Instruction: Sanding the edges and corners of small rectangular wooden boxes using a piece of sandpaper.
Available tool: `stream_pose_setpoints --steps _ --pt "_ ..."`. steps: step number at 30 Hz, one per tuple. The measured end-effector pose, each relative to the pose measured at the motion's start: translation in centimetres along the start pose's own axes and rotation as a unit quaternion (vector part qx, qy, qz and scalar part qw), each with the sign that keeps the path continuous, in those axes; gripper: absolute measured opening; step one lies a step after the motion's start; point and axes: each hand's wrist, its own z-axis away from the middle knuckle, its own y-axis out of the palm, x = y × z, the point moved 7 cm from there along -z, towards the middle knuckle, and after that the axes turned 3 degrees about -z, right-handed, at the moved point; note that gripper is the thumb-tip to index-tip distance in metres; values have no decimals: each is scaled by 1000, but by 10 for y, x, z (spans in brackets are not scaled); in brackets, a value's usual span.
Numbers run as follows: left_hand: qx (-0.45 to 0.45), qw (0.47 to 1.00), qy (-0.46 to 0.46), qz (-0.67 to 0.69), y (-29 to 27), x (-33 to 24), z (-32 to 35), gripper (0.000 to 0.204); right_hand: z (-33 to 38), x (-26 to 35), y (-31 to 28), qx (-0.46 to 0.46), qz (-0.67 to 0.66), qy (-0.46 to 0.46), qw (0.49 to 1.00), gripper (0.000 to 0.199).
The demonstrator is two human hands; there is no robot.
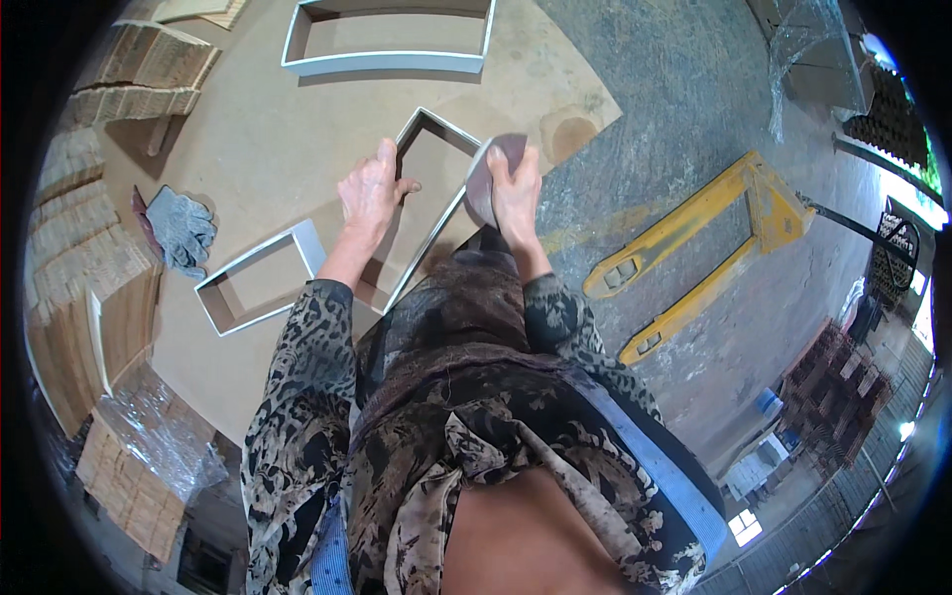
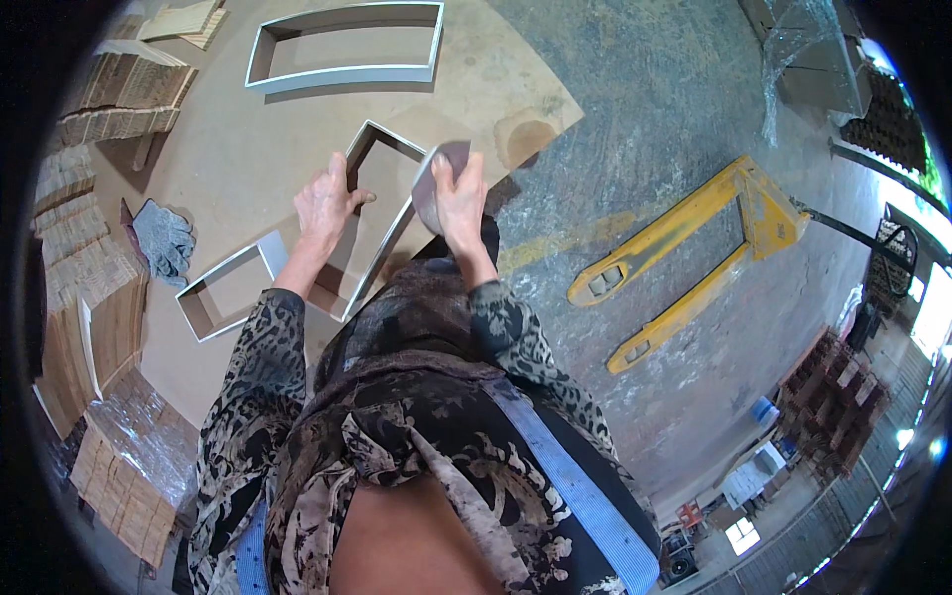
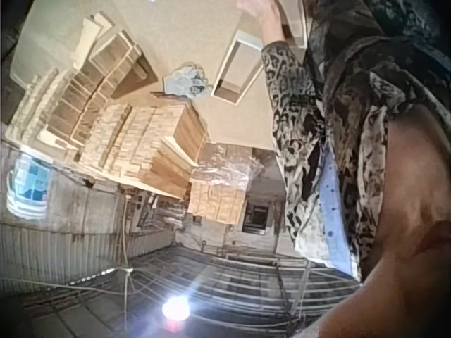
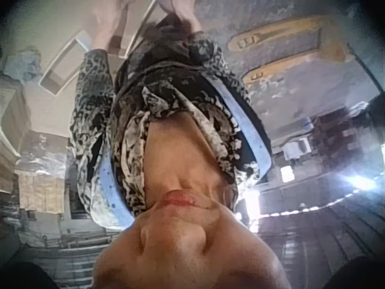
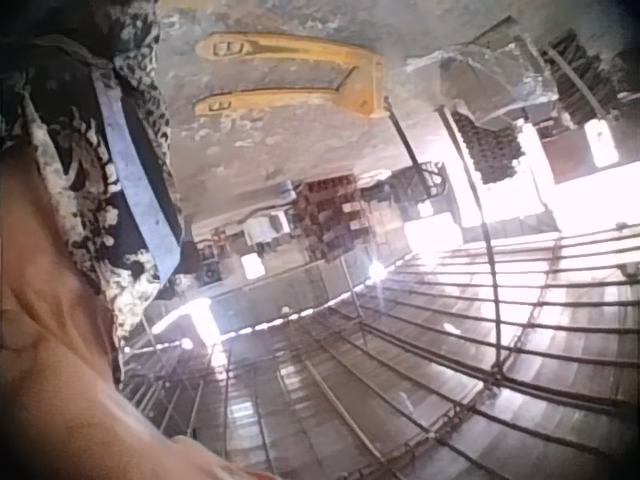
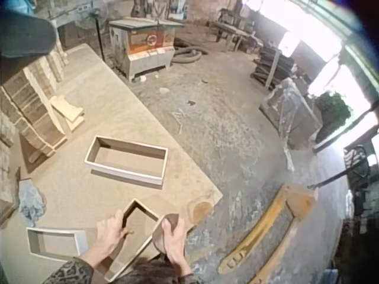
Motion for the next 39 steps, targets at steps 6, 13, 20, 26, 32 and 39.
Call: stream_pose_setpoints --steps 6,13,20,26,32,39 --pt "25 1000 -12 4 2 4 -2 59 19 -38 -23 -26 -74 -49 996 33" --pt "29 999 -18 3 4 1 2 59 -8 -4 1 35 -2 -19 999 31" --pt "14 1000 -8 6 6 4 4 62 2 -11 6 9 -56 -42 998 29" --pt "6 1000 2 11 -1 -1 -1 62 -25 -8 13 25 -54 -21 998 27" --pt "3 1000 -2 4 1 3 3 62 -13 -6 9 50 -70 -6 996 29" --pt "16 1000 -10 0 0 2 3 61 -6 -10 5 63 -53 -11 997 31"
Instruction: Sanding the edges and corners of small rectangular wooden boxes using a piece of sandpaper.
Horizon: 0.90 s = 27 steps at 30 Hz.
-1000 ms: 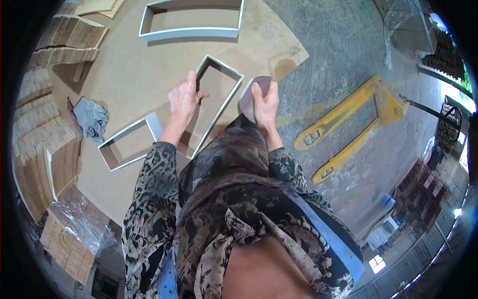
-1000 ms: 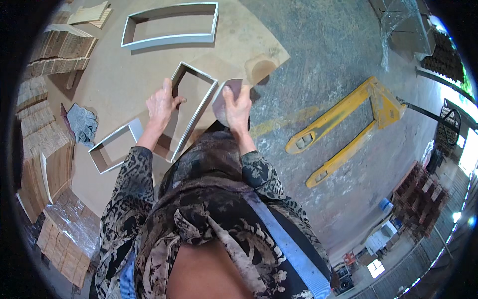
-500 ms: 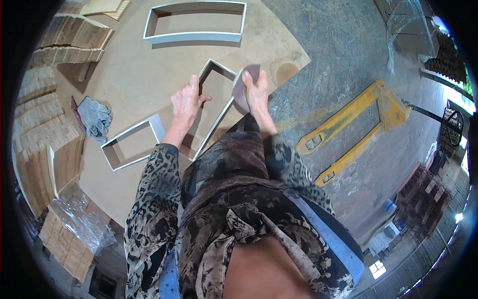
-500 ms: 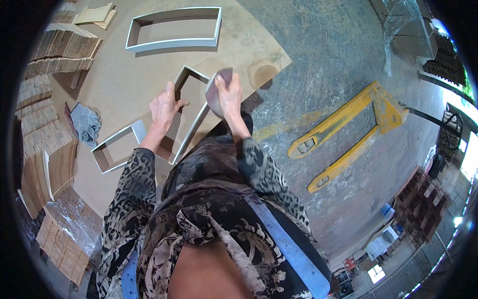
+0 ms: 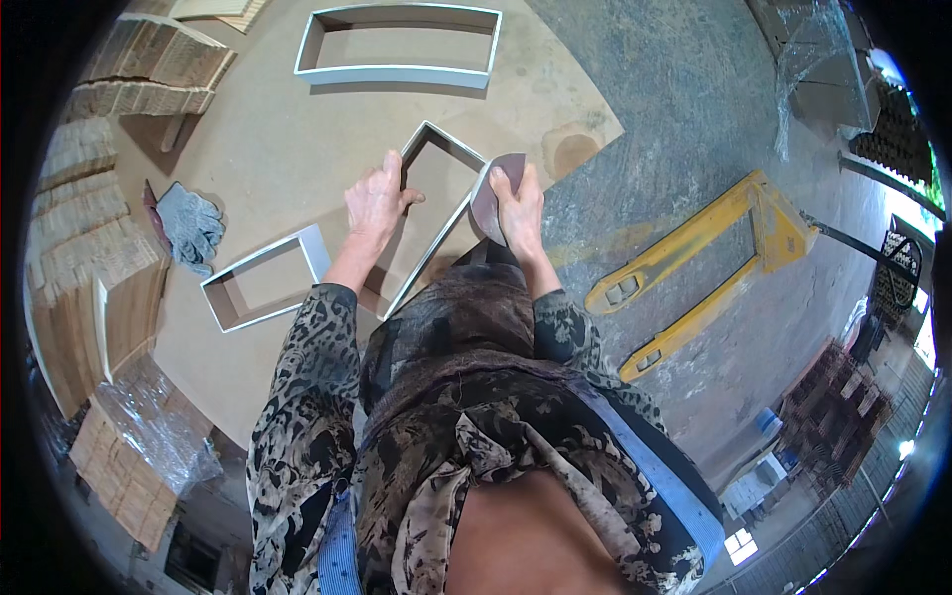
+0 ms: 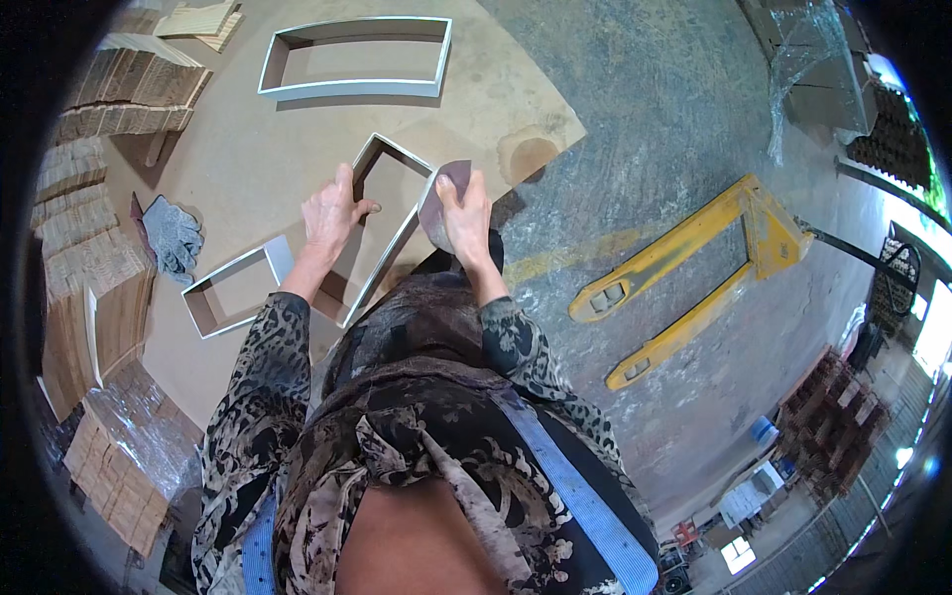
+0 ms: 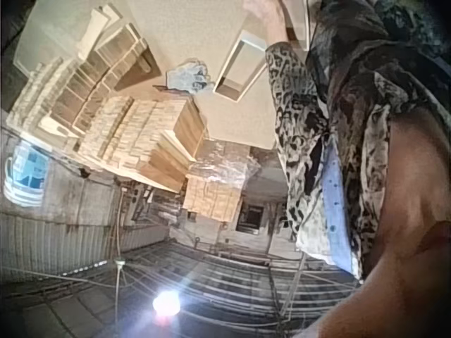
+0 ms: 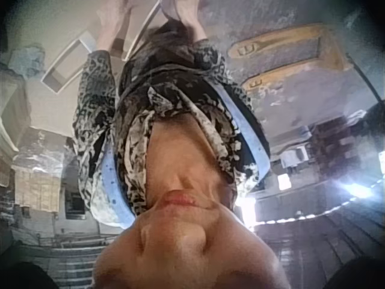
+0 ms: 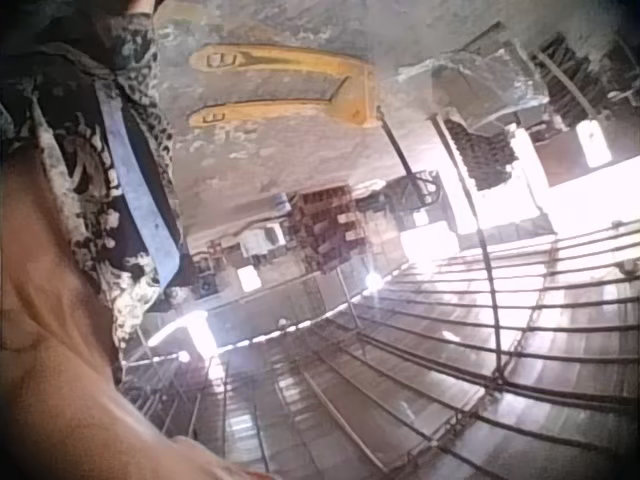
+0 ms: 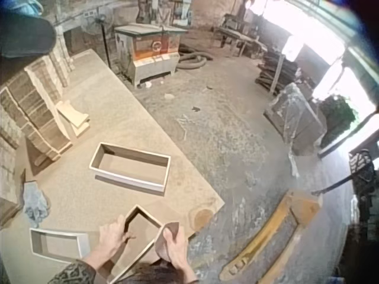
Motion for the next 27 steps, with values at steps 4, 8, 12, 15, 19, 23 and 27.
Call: stream_pose_setpoints --steps 4,8,12,15,19,23,27 --pt "2 1000 -8 13 3 -2 2 61 -19 3 5 24 61 12 998 33" --pt "-14 1000 -2 11 -3 1 -3 60 17 -27 -14 -9 55 -5 998 31" --pt "-2 1000 -5 13 -1 1 4 60 9 -47 -36 -19 -122 3 992 28" --pt "5 1000 -28 -11 1 -1 -12 60 -19 7 -15 4 25 -59 998 34" --pt "41 998 -49 -11 -1 0 -4 60 0 -57 -29 126 126 51 983 39" --pt "-235 961 56 -133 -46 -19 21 61 -11 -37 -55 62 -24 14 998 40" --pt "-163 986 -33 29 -35 -43 65 48 -69 -25 -56 87 57 0 995 42"
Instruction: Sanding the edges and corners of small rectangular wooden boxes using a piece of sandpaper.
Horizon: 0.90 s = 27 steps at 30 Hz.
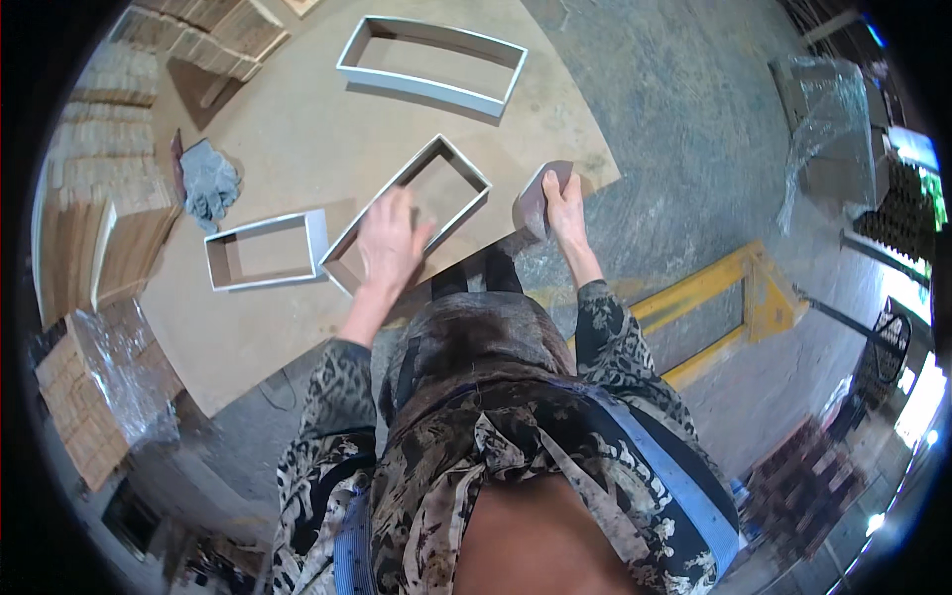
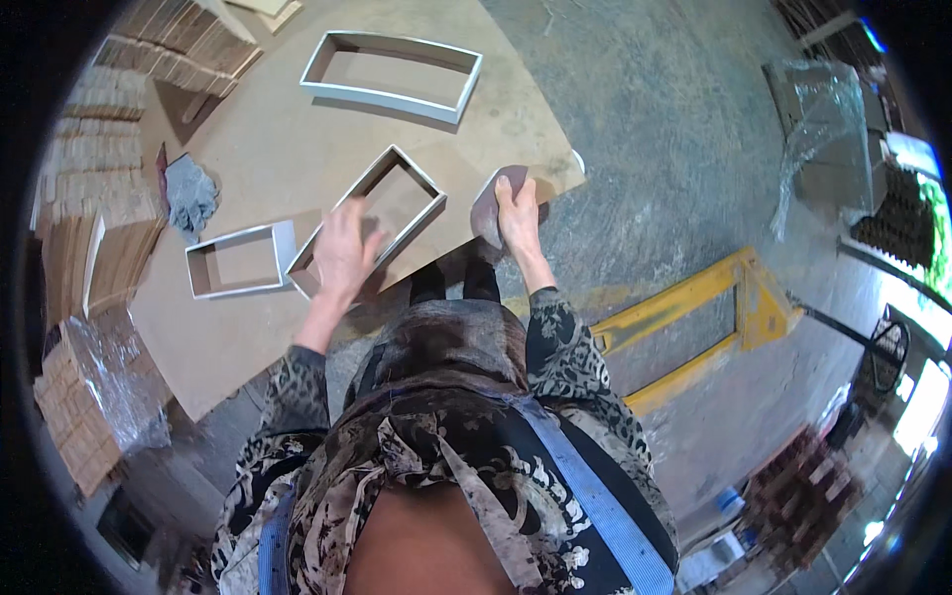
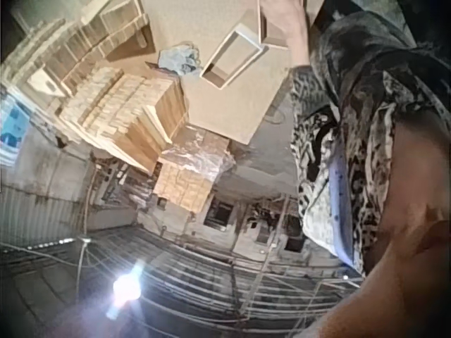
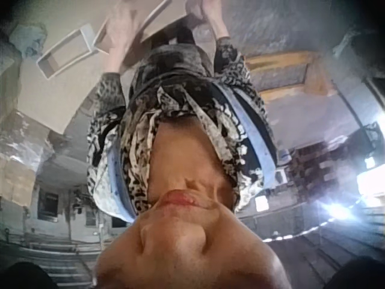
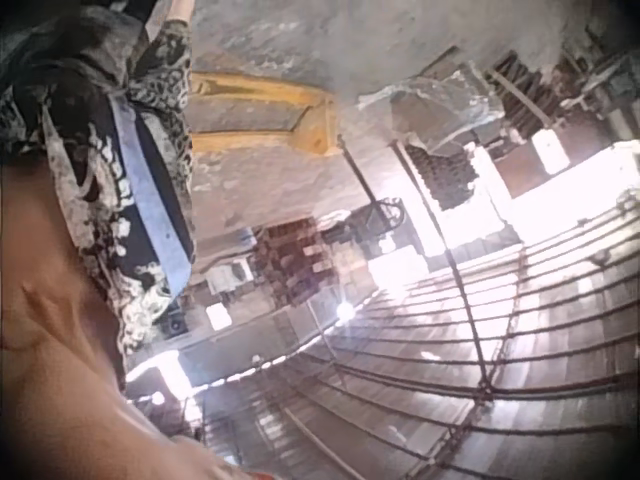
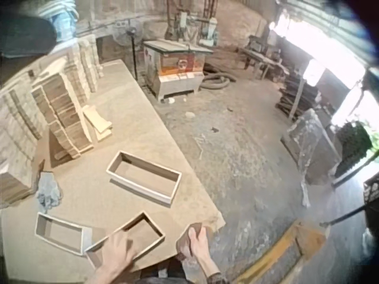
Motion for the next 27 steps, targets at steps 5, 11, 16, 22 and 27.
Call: stream_pose_setpoints --steps 5,11,16,22,27 --pt "111 988 -83 73 26 7 50 26 -19 34 26 49 76 -64 994 46" --pt "-17 959 -230 164 -18 12 23 15 -25 43 62 222 142 -30 964 32" --pt "-91 912 -379 127 -21 66 -20 22 -22 93 77 70 239 -287 925 36" --pt "-142 884 -363 259 -19 112 -46 37 -20 151 131 69 373 -431 819 47" --pt "-190 954 -196 123 -66 96 3 44 -72 136 157 136 469 -274 829 45"
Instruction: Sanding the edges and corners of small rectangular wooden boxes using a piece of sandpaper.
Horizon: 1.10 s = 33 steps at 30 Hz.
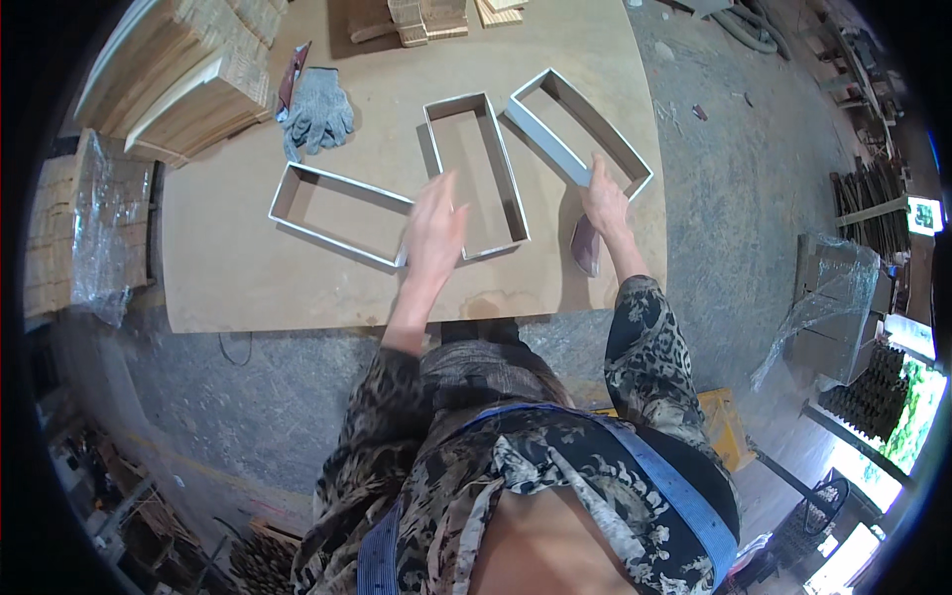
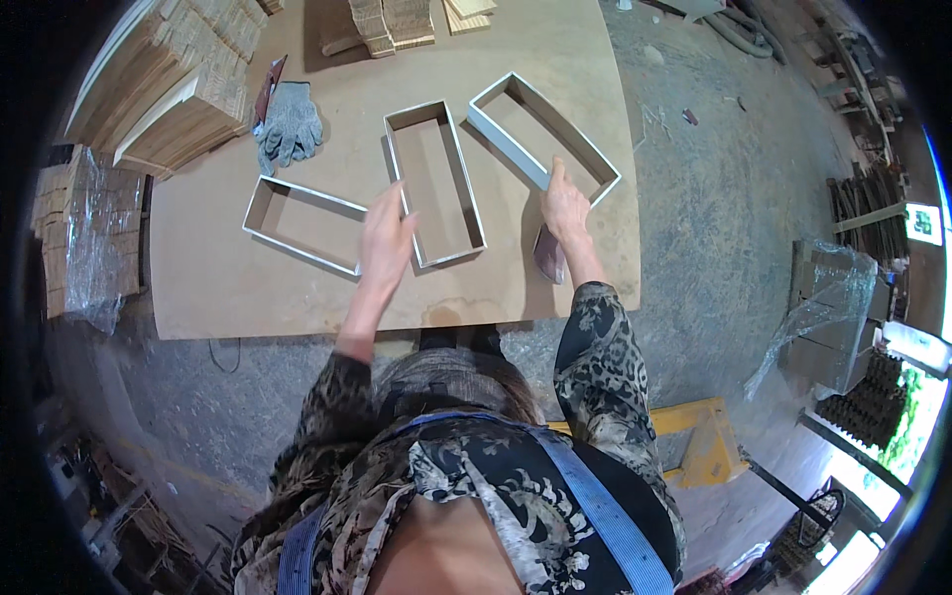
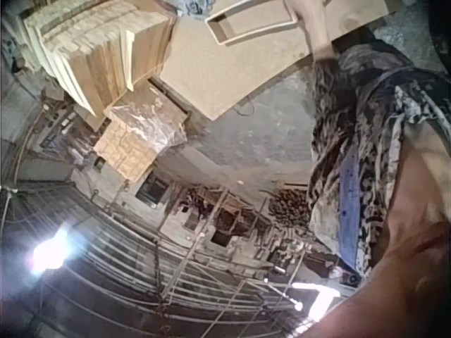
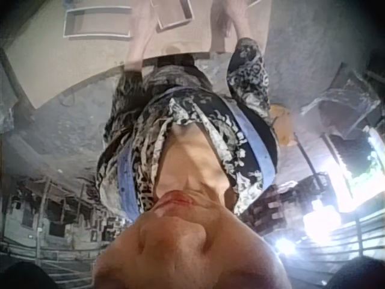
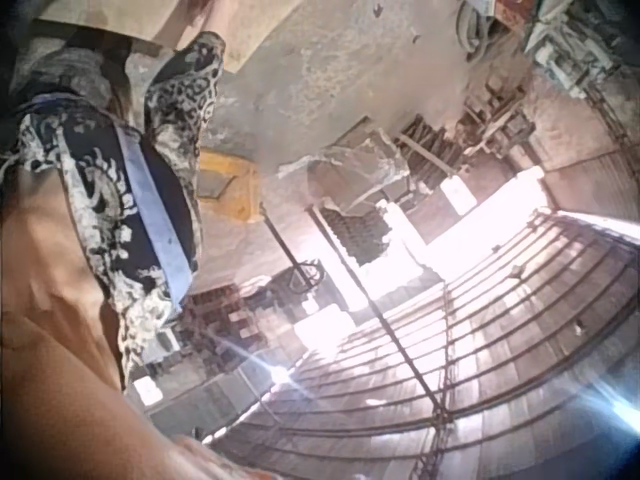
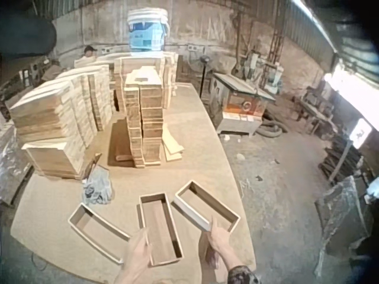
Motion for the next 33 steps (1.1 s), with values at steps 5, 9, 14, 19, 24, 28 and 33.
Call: stream_pose_setpoints --steps 5,9,14,19,24,28,33 --pt "10 971 -227 -80 -38 82 47 40 -19 17 14 14 70 -65 995 29" --pt "34 962 -269 -25 -37 90 29 43 -19 73 11 24 21 -61 998 24" --pt "-40 993 -58 -98 -39 59 -16 43 -17 70 43 59 45 -53 996 35" --pt "36 998 42 -3 -8 49 -52 38 -18 49 19 7 89 -17 996 30" --pt "55 989 131 33 17 33 -51 37 -15 4 -32 -72 209 -197 955 27" --pt "71 982 174 18 37 8 -60 35 -20 -27 -87 -228 319 -67 918 29" --pt "95 969 229 17 68 -24 -85 33 38 -65 -21 -114 24 115 987 38"
